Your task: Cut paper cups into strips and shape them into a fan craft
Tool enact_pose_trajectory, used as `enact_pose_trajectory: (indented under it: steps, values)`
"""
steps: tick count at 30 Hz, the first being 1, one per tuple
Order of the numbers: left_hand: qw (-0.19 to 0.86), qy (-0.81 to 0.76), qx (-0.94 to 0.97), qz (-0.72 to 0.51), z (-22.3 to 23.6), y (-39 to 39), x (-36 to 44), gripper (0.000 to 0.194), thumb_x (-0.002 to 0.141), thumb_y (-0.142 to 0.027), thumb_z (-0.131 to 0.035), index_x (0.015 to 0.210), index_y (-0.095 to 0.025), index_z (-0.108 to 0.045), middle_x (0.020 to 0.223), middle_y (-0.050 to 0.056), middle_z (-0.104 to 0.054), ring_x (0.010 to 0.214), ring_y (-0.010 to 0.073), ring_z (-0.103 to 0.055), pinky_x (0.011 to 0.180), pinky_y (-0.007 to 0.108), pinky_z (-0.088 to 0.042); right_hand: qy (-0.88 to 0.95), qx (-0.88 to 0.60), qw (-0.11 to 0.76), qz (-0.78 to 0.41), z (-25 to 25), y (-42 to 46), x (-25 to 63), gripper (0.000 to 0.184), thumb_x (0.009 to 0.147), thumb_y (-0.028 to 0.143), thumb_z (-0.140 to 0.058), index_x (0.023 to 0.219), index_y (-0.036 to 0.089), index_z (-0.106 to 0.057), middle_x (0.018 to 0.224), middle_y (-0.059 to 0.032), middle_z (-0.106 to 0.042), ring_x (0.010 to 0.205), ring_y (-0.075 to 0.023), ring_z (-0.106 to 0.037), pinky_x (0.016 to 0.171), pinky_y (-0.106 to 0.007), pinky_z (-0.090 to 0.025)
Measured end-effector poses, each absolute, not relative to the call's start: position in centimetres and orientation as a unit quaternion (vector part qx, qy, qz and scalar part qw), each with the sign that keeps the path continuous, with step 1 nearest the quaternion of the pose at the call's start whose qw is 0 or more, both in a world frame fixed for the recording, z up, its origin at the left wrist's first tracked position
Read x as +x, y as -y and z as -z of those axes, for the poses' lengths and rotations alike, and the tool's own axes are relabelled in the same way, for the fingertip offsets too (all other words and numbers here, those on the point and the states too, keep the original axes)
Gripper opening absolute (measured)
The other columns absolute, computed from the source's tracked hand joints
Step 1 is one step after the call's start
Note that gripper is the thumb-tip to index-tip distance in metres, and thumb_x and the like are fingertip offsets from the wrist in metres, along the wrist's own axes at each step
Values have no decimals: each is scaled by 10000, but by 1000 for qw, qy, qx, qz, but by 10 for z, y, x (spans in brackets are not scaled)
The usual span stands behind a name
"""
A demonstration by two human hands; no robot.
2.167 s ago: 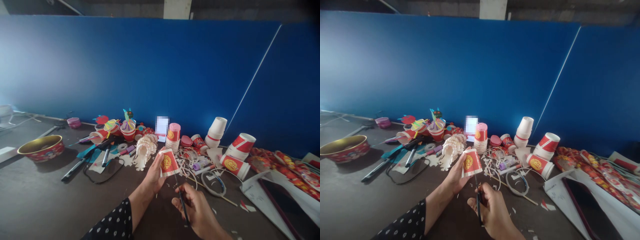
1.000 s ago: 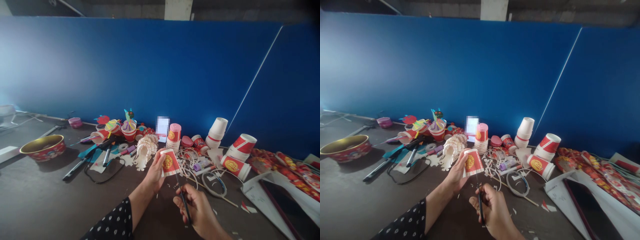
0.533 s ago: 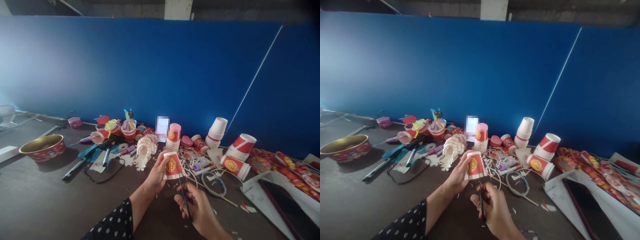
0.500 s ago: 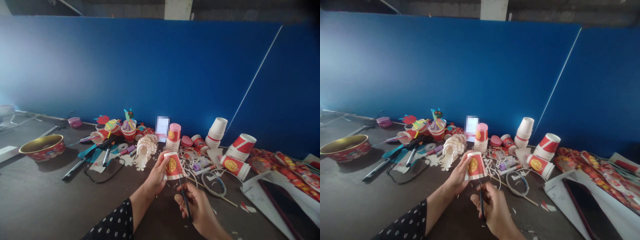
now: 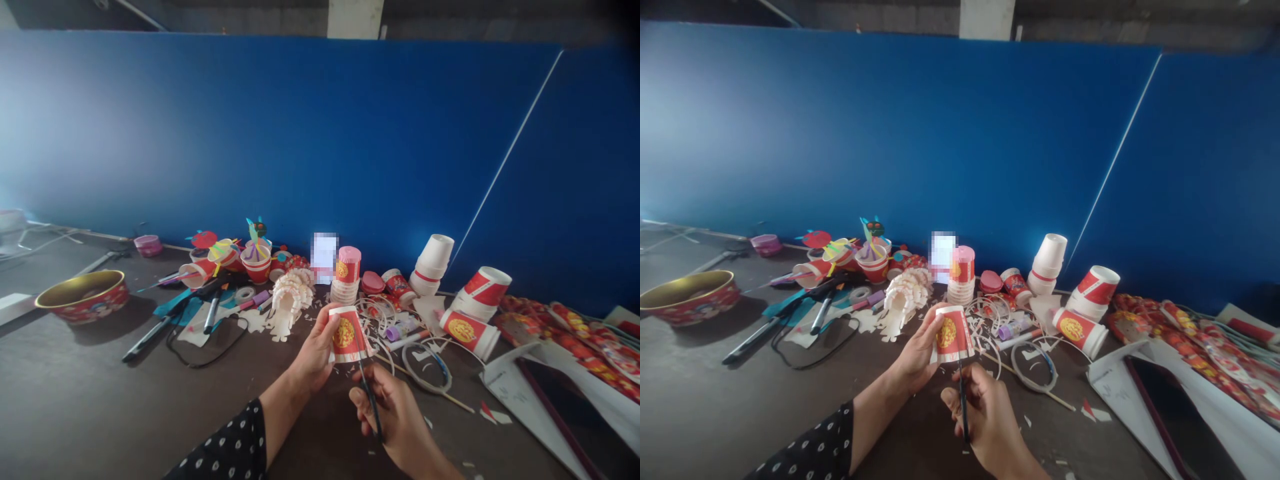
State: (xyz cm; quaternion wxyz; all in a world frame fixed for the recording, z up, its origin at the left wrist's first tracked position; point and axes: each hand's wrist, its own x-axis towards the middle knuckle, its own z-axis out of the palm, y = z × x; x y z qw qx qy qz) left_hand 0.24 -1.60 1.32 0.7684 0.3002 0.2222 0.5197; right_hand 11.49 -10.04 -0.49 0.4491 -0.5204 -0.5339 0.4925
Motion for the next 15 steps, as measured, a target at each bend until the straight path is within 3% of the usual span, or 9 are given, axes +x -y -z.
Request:
enact_pose_trajectory:
  steps: [15]
  values:
    - [759,-221,340,-509,-11,15,0,390,746,-371,-606,1084,-253,-450,929,50,-598,761,200,-593,660,308,-486,548,-535,441,-468,0,102,112,425,728,583,-564,806,173,-482,487,71,-459,359,-55,-404,365,-166,-333]
